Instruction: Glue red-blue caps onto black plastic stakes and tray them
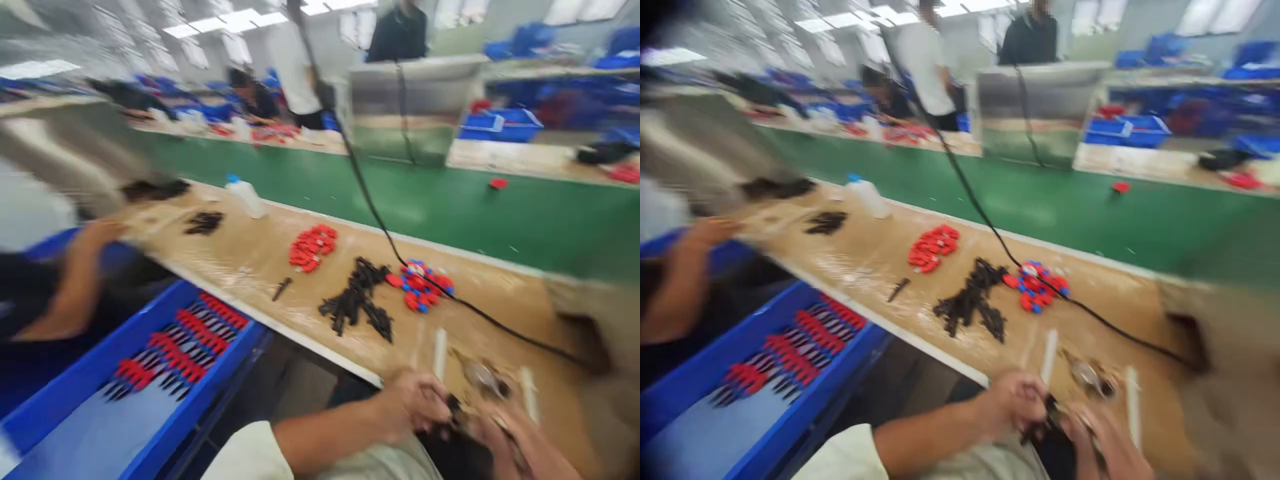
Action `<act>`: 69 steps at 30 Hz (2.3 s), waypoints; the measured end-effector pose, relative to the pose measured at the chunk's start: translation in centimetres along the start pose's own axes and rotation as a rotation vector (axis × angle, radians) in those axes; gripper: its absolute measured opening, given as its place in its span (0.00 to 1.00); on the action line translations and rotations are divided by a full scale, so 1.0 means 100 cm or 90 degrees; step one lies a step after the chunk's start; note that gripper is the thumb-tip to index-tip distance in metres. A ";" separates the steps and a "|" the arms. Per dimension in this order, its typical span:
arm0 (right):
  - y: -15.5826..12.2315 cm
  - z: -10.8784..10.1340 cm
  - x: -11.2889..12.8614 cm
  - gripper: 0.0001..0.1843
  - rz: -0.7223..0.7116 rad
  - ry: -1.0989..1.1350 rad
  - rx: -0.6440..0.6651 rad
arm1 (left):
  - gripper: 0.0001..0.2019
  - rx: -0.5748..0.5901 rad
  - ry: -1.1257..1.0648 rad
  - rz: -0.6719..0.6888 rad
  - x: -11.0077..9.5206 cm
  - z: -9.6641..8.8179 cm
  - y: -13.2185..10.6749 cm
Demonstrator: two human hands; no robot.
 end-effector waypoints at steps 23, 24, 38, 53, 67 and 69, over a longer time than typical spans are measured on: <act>-0.037 -0.002 0.023 0.05 0.006 -0.094 0.001 | 0.27 -0.046 -0.011 -0.002 -0.004 0.017 -0.017; -0.037 -0.001 0.025 0.06 0.001 -0.105 -0.006 | 0.28 -0.051 -0.005 0.006 -0.004 0.018 -0.018; -0.040 0.022 0.042 0.09 0.127 -0.125 -0.119 | 0.28 -0.075 0.179 0.206 0.003 0.021 -0.028; -0.025 -0.003 0.020 0.24 0.591 0.322 -0.307 | 0.24 0.005 -0.104 -0.051 -0.007 0.017 -0.025; -0.023 -0.014 0.004 0.20 0.511 0.248 -0.358 | 0.24 0.000 -0.131 -0.058 -0.009 0.016 -0.022; -0.023 -0.014 0.004 0.20 0.500 0.242 -0.354 | 0.24 -0.001 -0.132 -0.055 -0.009 0.016 -0.022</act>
Point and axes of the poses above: each hand's wrist, its own y-axis towards the middle knuckle, its own z-axis out of the palm, x = y × z, the point moved 1 cm from there along y, towards the middle knuckle, and after that the axes turned 15 degrees about -y, right-handed, at the moved point
